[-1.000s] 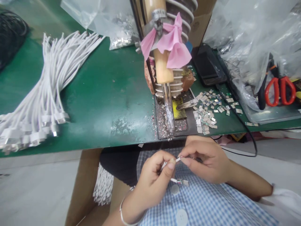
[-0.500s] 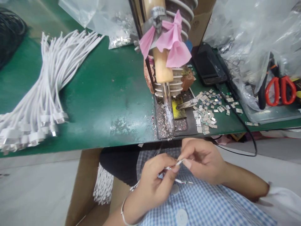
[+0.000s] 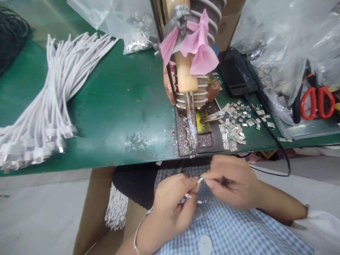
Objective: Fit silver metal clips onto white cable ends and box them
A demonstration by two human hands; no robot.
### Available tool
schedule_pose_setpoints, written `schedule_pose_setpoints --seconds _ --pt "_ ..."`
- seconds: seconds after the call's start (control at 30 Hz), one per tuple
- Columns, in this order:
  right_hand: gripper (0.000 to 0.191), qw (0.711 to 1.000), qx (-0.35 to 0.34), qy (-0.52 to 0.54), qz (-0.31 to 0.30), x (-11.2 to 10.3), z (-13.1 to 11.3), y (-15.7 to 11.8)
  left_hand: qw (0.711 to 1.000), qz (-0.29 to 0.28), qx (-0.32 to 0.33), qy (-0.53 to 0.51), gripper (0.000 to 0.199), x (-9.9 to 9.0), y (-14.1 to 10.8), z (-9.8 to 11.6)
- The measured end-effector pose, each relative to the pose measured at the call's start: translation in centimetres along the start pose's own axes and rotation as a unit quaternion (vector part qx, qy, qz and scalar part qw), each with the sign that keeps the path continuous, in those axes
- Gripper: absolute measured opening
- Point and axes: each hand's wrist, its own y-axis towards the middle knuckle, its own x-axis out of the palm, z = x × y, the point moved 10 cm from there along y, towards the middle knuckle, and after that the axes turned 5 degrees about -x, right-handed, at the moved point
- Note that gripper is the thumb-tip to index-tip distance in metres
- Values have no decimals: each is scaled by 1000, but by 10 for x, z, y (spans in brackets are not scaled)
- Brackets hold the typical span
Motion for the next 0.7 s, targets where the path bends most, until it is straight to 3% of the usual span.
schedule_pose_setpoints --seconds 0.37,0.53,0.7 --pt "14 992 -10 -13 -124 5 2 4 995 -67 39 57 28 6 -5 1" --pt "14 997 -8 32 -67 1 2 6 996 -64 32 46 26 4 -3 2" --pt "11 994 33 109 2 2 11 0 998 -44 -26 -26 16 2 1 -4"
